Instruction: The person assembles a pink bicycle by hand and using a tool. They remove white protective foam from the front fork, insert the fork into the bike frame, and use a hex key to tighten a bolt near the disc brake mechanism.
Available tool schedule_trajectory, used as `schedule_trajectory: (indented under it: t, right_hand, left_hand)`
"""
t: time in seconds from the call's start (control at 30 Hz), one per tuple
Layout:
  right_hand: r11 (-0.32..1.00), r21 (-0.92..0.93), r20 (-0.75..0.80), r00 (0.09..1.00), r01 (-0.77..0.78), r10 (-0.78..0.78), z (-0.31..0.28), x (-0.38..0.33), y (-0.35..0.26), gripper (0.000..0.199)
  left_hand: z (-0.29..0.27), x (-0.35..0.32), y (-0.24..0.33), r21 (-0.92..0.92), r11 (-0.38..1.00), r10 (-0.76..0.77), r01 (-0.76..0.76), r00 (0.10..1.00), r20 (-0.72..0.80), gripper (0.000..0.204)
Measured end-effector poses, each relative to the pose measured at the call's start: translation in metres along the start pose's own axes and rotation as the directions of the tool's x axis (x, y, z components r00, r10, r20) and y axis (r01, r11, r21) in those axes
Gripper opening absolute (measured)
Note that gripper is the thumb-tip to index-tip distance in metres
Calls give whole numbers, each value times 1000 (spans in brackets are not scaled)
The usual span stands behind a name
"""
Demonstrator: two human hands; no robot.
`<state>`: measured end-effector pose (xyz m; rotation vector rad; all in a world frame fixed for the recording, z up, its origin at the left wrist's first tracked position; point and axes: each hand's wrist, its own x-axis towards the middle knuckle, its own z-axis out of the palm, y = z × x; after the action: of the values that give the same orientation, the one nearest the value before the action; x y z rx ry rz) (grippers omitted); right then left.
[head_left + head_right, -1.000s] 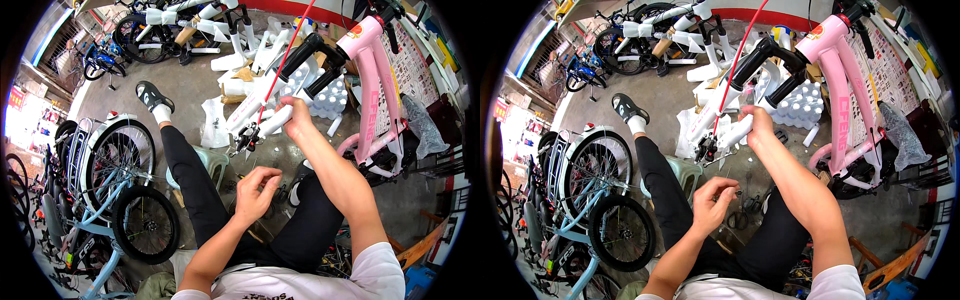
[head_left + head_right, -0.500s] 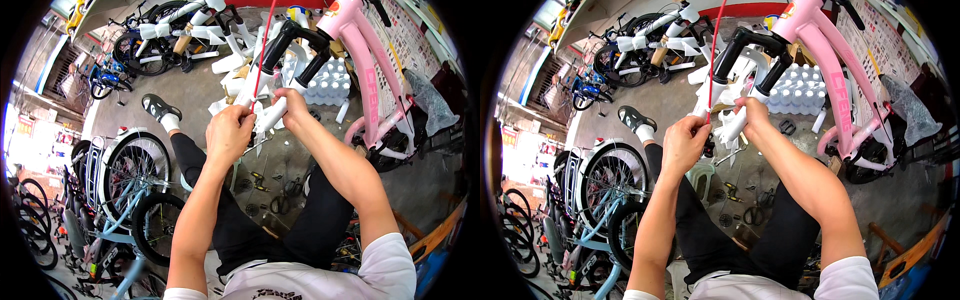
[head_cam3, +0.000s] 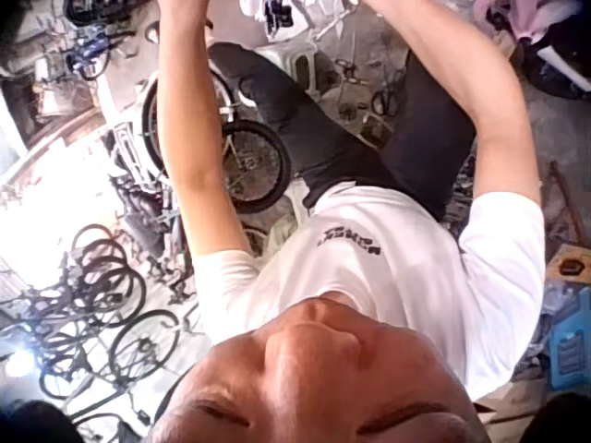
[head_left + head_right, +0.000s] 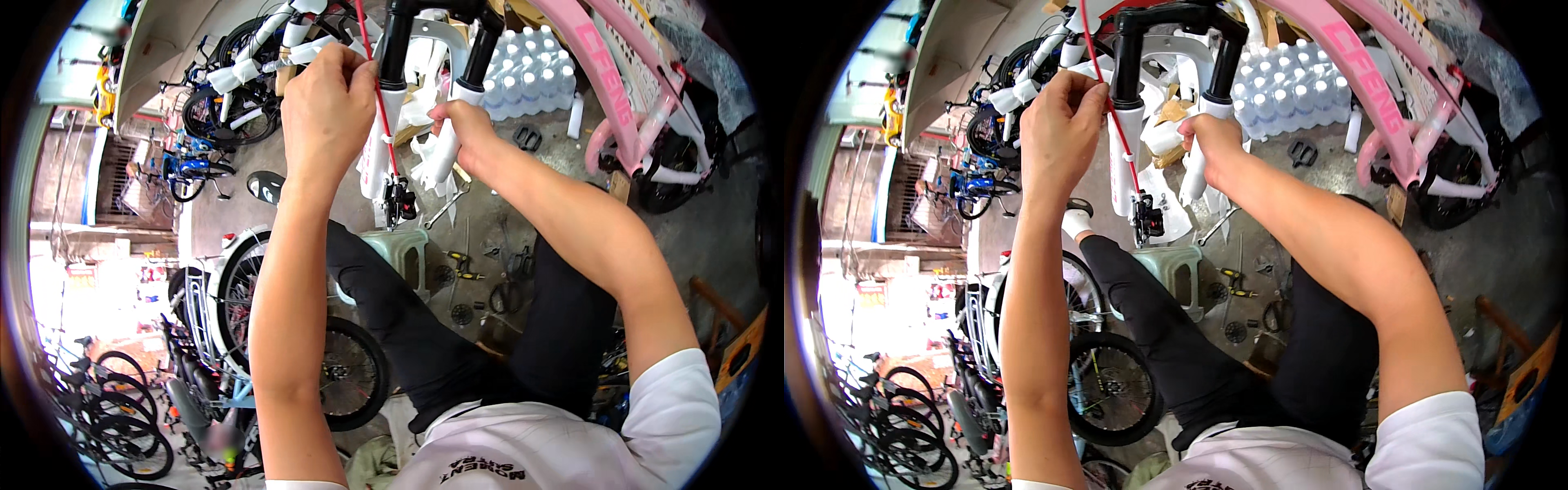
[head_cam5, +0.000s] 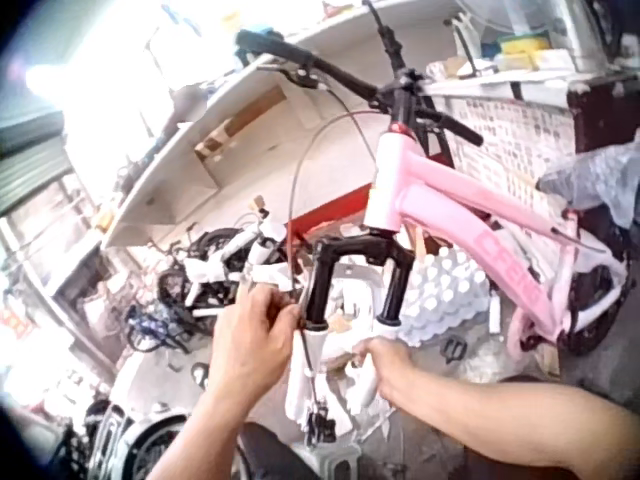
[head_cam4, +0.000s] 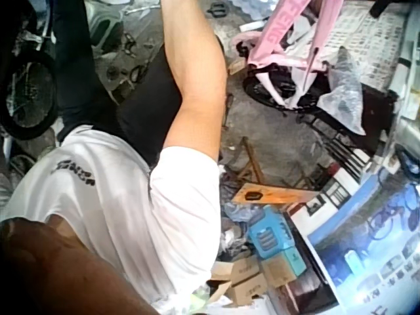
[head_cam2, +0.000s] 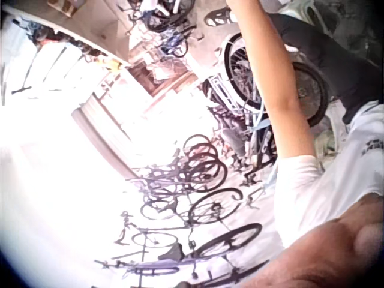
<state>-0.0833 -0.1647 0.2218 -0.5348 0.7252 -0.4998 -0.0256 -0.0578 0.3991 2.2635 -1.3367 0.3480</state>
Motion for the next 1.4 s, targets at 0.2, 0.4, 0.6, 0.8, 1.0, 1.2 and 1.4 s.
schedule_trajectory:
  t: [0.2, 0.4, 0.6, 0.8, 1.0, 1.2, 1.4]
  right_hand:
    - [1000, -20, 26, 1000, -12, 13, -1, 4, 3, 10]
    - [1000, 26, -38, 999, 11, -10, 4, 4, 3, 7]
    - [998, -52, -72, 997, -42, 38, 4, 0, 3, 8]
    - [997, -64, -61, 998, -31, 27, 7, -6, -4, 9]
    - [998, -60, -76, 997, -22, 17, 7, -4, 2, 8]
    - [997, -76, -78, 997, -17, 11, 6, -7, -2, 8]
    - [998, -56, -95, 995, -16, 11, 8, -9, -2, 9]
  left_hand:
    - [7, 0, 9, -88, 973, -200, 212, 972, 125, 26]
    - [9, -34, 7, -220, 948, -243, 230, 970, -31, 25]
    - [10, -95, -14, -180, 781, -505, 598, 774, 382, 27]
    - [9, -96, -15, -312, 713, -462, 628, 756, 464, 16]
    - [6, -94, -19, -332, 714, -413, 616, 754, 511, 12]
    - [6, -95, -19, -359, 691, -402, 627, 747, 530, 14]
    - [-1, -82, -19, -244, 730, -424, 638, 704, 570, 17]
